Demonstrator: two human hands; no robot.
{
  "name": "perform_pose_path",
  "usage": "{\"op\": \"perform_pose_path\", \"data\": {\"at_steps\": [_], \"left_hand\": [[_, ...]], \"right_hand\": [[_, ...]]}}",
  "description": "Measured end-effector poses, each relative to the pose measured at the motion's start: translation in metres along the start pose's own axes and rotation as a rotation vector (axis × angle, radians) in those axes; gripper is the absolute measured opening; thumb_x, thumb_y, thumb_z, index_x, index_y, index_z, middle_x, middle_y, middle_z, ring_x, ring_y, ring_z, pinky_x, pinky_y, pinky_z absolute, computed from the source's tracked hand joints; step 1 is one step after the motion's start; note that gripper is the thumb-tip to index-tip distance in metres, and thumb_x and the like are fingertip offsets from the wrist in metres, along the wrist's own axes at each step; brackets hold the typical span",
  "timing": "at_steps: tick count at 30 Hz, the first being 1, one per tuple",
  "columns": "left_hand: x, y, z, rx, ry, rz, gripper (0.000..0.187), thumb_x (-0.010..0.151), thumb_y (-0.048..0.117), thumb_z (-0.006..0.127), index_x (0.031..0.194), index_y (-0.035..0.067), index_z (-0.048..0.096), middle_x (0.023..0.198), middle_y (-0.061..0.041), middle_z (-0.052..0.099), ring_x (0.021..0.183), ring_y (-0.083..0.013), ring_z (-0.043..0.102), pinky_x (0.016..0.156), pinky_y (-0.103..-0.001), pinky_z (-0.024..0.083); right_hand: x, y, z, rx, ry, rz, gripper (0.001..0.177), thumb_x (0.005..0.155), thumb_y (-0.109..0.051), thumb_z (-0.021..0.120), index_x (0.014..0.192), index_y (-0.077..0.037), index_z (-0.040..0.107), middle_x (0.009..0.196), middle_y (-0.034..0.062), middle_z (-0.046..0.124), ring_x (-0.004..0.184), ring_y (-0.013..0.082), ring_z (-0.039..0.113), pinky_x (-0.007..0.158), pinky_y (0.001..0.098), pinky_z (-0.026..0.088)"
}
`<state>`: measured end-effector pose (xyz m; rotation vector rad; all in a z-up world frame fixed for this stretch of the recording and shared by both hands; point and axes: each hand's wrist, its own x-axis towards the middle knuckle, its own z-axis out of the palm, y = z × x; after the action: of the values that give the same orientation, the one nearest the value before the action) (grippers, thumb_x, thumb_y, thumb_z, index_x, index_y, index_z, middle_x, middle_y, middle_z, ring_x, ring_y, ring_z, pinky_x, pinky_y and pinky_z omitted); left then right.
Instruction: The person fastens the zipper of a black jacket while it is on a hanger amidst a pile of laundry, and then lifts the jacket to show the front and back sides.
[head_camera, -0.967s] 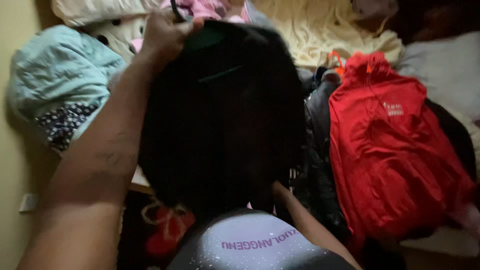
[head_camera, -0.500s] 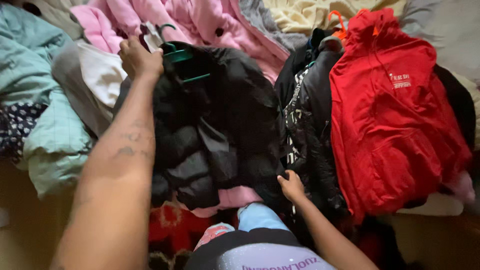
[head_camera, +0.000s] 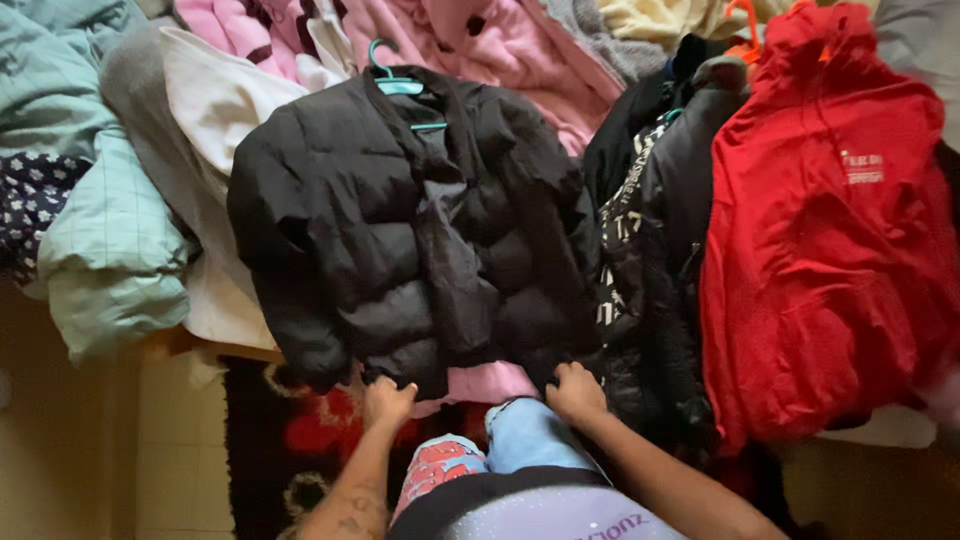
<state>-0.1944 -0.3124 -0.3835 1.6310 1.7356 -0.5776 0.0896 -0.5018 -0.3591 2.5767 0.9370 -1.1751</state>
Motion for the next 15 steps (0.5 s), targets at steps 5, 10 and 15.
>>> {"op": "perform_pose_path", "data": {"at_steps": [5, 10, 15], "left_hand": [[-0.002, -0.015, 0.034, -0.111, 0.012, 0.010, 0.067, 0.074, 0.042, 0.086, 0.120, 0.001, 0.059, 0.131, -0.026, 0.058, 0.119, -0.0454, 0.060, 0.096, -0.052, 0.051], [0.007, -0.011, 0.040, 0.065, -0.005, 0.100, 0.057, 0.079, 0.035, 0.085, 0.118, 0.004, 0.059, 0.127, -0.021, 0.058, 0.119, -0.0407, 0.061, 0.098, -0.049, 0.052], [-0.005, 0.003, 0.025, 0.273, 0.200, 0.533, 0.044, 0.077, 0.025, 0.083, 0.108, 0.007, 0.058, 0.110, -0.014, 0.058, 0.108, -0.0357, 0.059, 0.090, -0.047, 0.051]], "right_hand": [[-0.006, 0.016, 0.018, -0.132, -0.053, -0.239, 0.052, 0.079, -0.027, 0.076, 0.125, -0.009, 0.058, 0.125, 0.0166, 0.057, 0.117, 0.0386, 0.057, 0.097, 0.0485, 0.050], [0.003, 0.005, 0.038, -0.129, 0.014, -0.119, 0.056, 0.079, -0.036, 0.082, 0.119, -0.006, 0.057, 0.120, 0.0179, 0.058, 0.115, 0.0391, 0.058, 0.095, 0.0480, 0.051], [0.022, 0.005, 0.067, -0.237, 0.140, -0.158, 0.056, 0.071, -0.033, 0.084, 0.112, -0.006, 0.058, 0.112, 0.0159, 0.060, 0.109, 0.0355, 0.060, 0.088, 0.0479, 0.052]]}}
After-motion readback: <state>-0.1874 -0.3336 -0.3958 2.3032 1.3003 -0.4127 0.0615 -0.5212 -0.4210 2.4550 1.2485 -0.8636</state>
